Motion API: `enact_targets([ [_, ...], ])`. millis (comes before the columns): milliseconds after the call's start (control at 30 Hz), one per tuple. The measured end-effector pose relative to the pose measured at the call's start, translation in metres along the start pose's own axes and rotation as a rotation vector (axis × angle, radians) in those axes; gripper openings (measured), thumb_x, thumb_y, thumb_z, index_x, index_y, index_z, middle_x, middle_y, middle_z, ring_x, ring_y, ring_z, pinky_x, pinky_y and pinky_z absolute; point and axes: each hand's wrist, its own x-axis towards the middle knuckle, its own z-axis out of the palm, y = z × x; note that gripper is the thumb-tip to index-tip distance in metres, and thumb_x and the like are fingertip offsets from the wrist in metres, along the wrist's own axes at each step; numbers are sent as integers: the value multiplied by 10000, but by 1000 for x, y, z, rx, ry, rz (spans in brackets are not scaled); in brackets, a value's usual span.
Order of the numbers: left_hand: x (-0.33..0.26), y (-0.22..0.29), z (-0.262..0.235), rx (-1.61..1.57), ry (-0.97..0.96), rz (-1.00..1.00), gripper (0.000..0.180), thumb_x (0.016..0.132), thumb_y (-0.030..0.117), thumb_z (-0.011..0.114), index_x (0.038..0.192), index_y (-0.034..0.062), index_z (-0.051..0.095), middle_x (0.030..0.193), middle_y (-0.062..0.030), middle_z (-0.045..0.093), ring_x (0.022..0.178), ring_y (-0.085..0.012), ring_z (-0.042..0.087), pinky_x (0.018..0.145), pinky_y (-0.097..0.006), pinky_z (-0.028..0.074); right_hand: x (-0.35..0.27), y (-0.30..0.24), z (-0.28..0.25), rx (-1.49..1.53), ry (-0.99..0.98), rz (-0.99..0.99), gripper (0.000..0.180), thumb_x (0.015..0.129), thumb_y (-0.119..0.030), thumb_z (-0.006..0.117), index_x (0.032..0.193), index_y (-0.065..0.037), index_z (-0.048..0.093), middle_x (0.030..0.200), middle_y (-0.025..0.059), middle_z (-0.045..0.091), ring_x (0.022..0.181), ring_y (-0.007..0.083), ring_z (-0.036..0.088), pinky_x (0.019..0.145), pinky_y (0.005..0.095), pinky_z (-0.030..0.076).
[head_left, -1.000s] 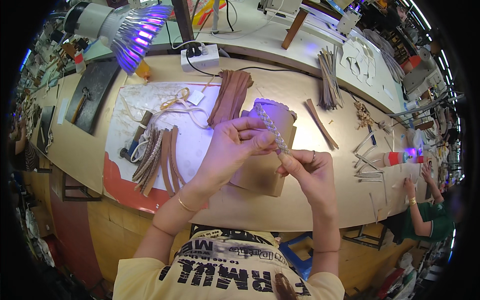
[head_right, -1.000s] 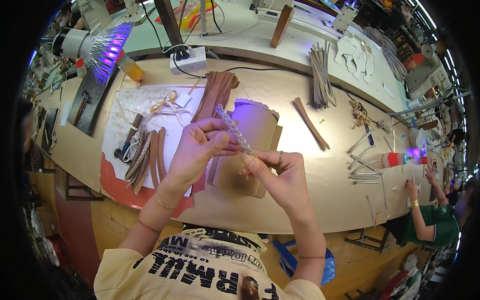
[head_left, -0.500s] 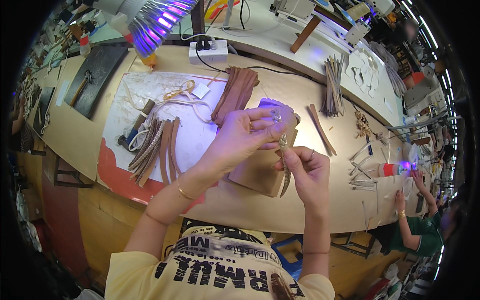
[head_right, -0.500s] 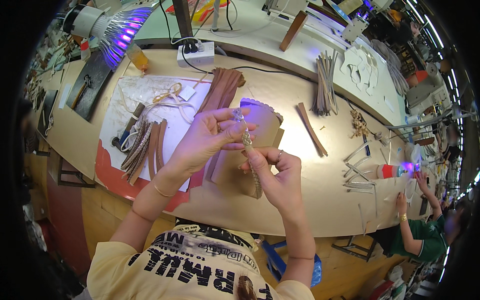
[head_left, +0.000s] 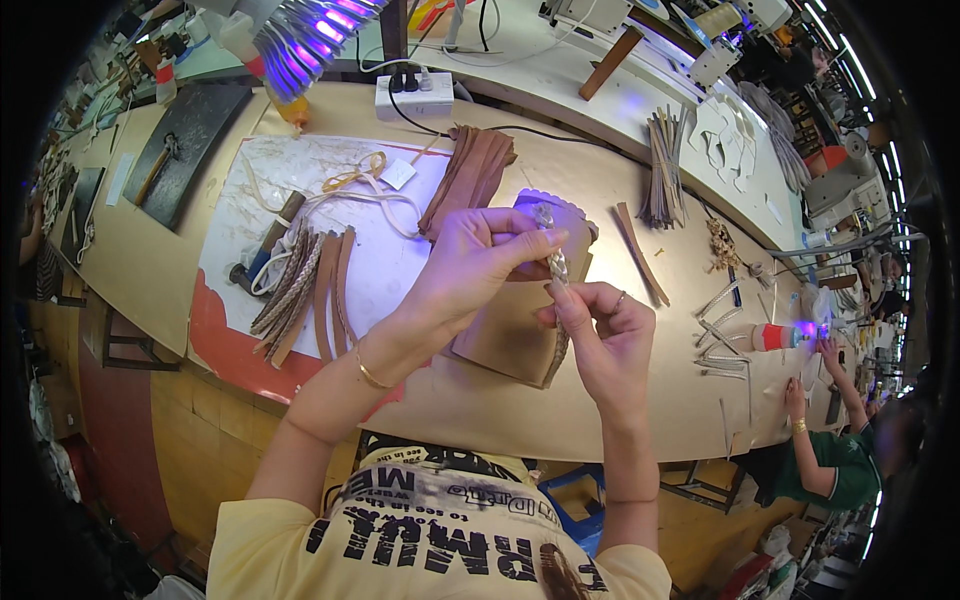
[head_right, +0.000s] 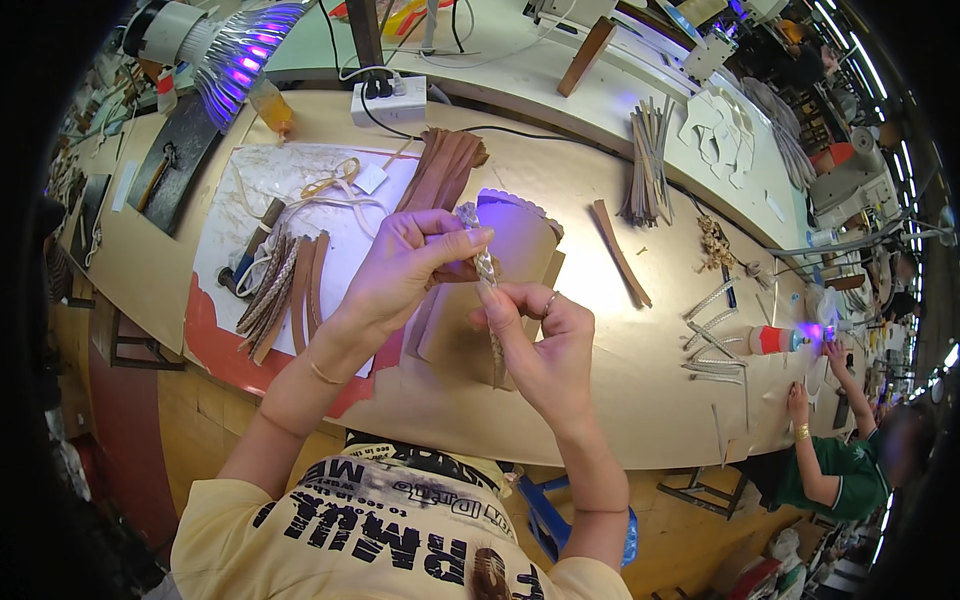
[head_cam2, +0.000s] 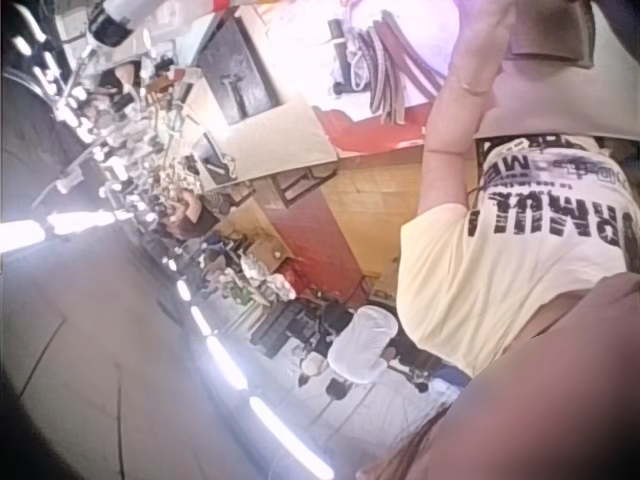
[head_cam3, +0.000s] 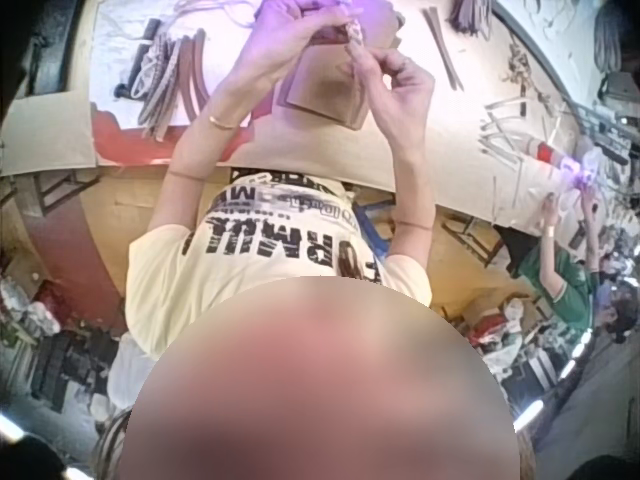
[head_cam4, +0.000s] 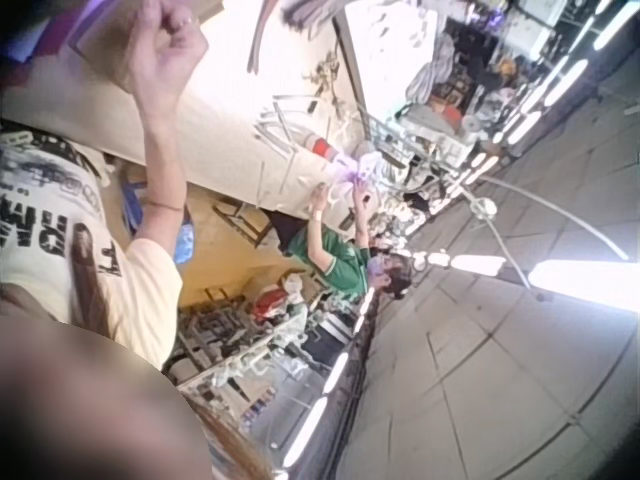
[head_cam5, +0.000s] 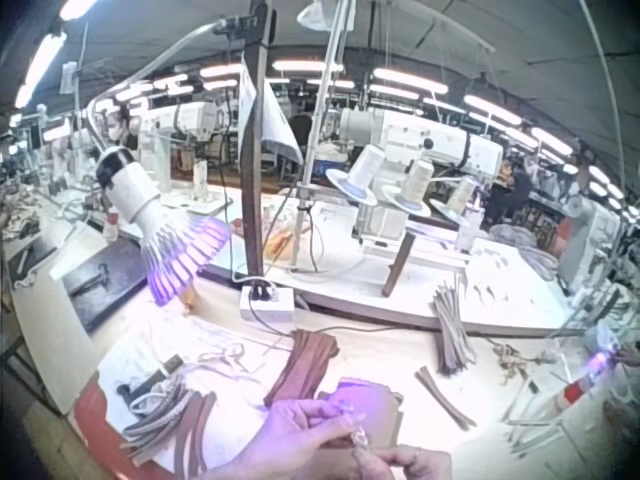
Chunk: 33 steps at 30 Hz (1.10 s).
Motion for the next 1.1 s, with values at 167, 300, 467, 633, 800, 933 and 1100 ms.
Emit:
enact_targets([
  [167,10,8,-9,118,141,110,164,896,178,729,894,17,701,809,-46,702,709,-105,677,708,-250,575,11,-3,-4,187,-102,136,301,976,-192,624,1081,87,664,851,120,720,760,136,678,741,256,552],
  [300,18,23,-25,38,179,131,253,914,253,717,970,11,667,769,-69,696,617,-84,638,562,-207,512,16,-7,-4,170,-139,174,330,1006,-219,568,1122,79,652,857,135,723,742,155,687,743,267,555],
  [467,13,38,-38,-117,112,43,279,922,260,707,1068,32,639,946,-118,716,611,-47,573,466,-186,361,41,-10,-3,180,-266,220,331,1017,-219,537,1141,70,642,850,128,719,734,147,678,727,260,543],
  [633,5,41,-41,19,145,56,307,913,282,723,1025,6,652,793,-83,694,554,-38,550,441,-174,316,76,-8,2,415,-551,315,355,1026,-240,505,1163,68,616,833,118,711,723,159,668,739,283,534],
  [800,7,51,-55,35,198,140,298,920,197,706,1126,-7,638,875,-74,708,683,-102,672,554,-184,513,92,-10,15,331,-557,333,384,1029,-274,501,1163,70,608,868,130,714,753,176,678,789,309,541],
  [933,6,60,-72,162,265,155,362,954,197,653,1235,-21,588,973,-109,715,813,-143,710,744,-256,593,90,-16,21,145,-568,230,402,1029,-299,500,1170,61,611,931,145,717,784,185,684,809,326,547],
  [1100,6,65,-93,87,149,261,415,970,189,620,1315,-17,514,1058,-127,699,916,-190,708,853,-332,586,83,-24,32,-5,-490,51,305,993,-198,585,1132,64,656,935,103,710,817,145,680,781,282,545],
])
